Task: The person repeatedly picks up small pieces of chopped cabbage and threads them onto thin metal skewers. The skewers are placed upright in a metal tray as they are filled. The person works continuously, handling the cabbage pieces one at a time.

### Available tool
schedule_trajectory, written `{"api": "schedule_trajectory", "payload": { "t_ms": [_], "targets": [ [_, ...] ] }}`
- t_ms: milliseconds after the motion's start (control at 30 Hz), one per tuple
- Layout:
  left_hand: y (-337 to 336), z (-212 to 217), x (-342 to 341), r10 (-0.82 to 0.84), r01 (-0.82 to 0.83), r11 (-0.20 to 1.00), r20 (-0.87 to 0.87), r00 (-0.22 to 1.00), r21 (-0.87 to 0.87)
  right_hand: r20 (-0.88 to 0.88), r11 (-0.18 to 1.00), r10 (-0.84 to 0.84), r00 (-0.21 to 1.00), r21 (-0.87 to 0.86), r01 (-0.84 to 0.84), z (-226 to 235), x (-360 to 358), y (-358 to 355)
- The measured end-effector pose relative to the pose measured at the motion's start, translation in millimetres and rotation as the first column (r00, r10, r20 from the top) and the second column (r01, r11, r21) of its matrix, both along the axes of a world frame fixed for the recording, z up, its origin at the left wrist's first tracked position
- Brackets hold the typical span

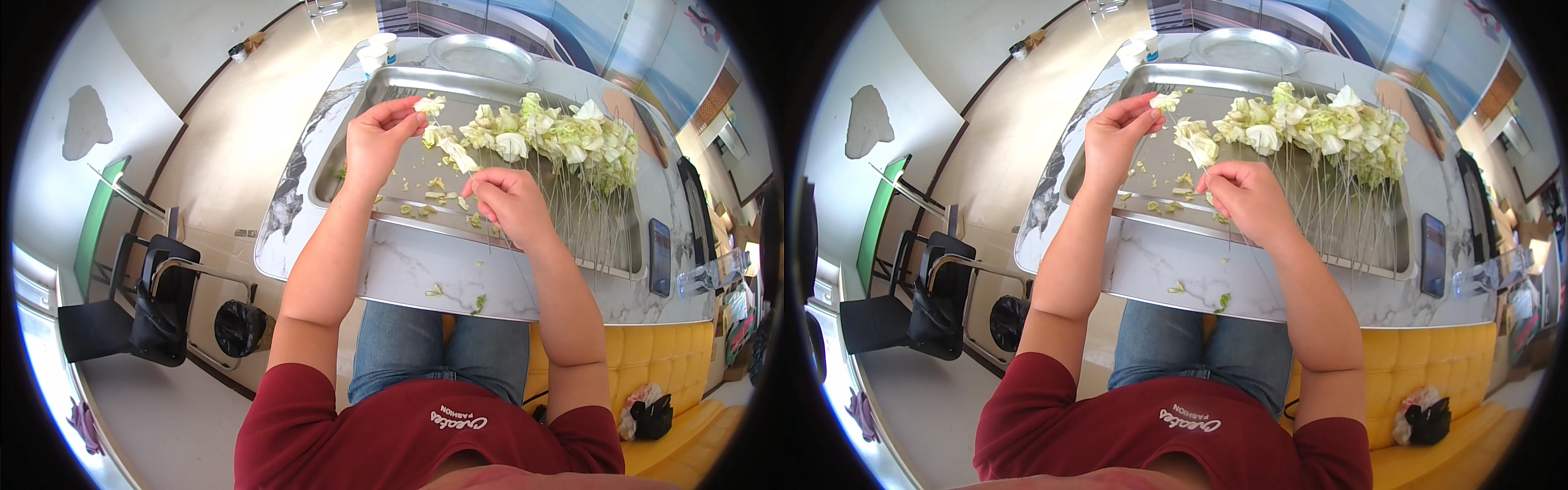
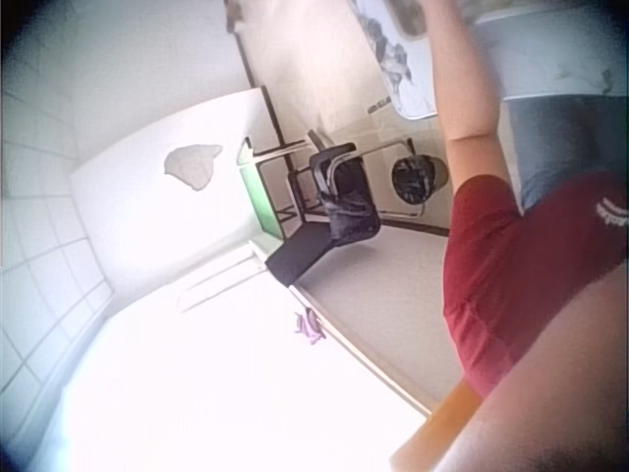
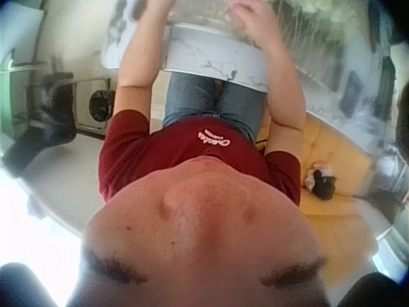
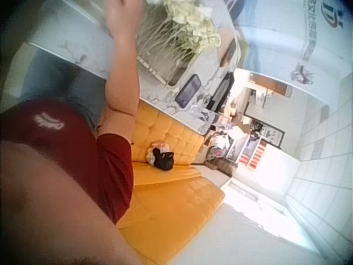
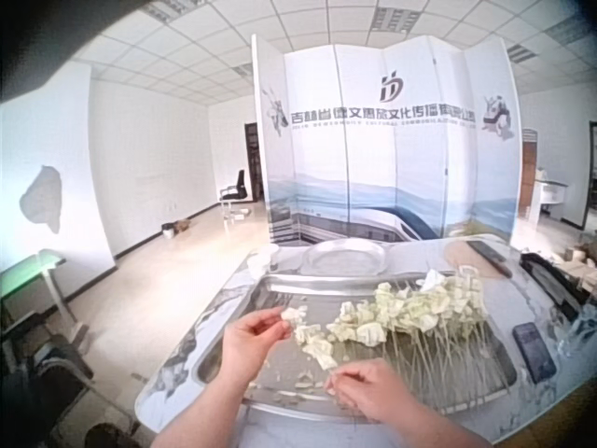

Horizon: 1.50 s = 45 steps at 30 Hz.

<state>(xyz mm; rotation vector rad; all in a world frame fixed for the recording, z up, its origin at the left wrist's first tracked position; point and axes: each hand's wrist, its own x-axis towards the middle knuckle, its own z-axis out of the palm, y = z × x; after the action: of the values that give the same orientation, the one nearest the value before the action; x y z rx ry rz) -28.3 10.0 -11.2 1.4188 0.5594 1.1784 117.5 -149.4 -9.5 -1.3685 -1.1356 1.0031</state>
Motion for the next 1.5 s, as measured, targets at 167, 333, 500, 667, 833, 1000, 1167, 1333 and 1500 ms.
{"api": "schedule_trajectory", "payload": {
  "t_ms": [167,333,500,667,833,1000,1167,1333,1500],
  "targets": [
    [2.2,-1.4,0.2,0.003,-0.002,1.0,0.022,1.0,-0.004,0.023,1.0,0.001,1.0,0.012,-0.001,-1.2,-0.1,0.9],
    [2.6,-0.1,-2.0,-0.061,0.063,0.996,0.035,0.998,-0.068,0.026,1.0,-0.006,1.0,0.018,0.005,-4.6,-0.8,1.7],
    [1.0,-0.4,-2.8,-0.12,0.123,0.989,0.041,0.992,-0.088,0.003,0.999,-0.02,1.0,0.044,0.02,-8.7,0.3,3.7],
    [-20.6,-2.1,8.4,-0.199,0.198,0.98,-0.041,0.979,-0.035,0.038,0.989,-0.096,0.995,0.115,0.091,-5.8,-0.1,4.7],
    [-19.3,-0.5,6.9,-0.226,0.225,0.974,-0.052,0.973,-0.025,-0.002,0.987,-0.108,0.994,0.122,0.107,-9.5,0.0,5.9],
    [7.0,2.8,-5.9,-0.052,0.053,0.999,-0.201,0.978,0.0,-0.103,0.951,-0.252,0.962,0.158,0.266,2.3,21.7,2.7],
    [47.0,-2.2,12.3,0.104,0.193,0.94,-0.776,0.623,0.281,-0.176,0.938,-0.288,0.941,0.146,0.314,4.6,27.7,0.1],
    [82.5,-33.2,42.1,0.395,0.472,0.699,-0.841,0.37,0.537,-0.165,0.958,-0.222,0.961,0.145,0.246,7.0,22.0,-0.6],
    [94.9,-23.6,55.4,0.403,0.385,0.782,-0.869,0.286,0.49,-0.166,0.956,-0.225,0.96,0.154,0.251,4.6,25.8,-1.0]
  ]
}}
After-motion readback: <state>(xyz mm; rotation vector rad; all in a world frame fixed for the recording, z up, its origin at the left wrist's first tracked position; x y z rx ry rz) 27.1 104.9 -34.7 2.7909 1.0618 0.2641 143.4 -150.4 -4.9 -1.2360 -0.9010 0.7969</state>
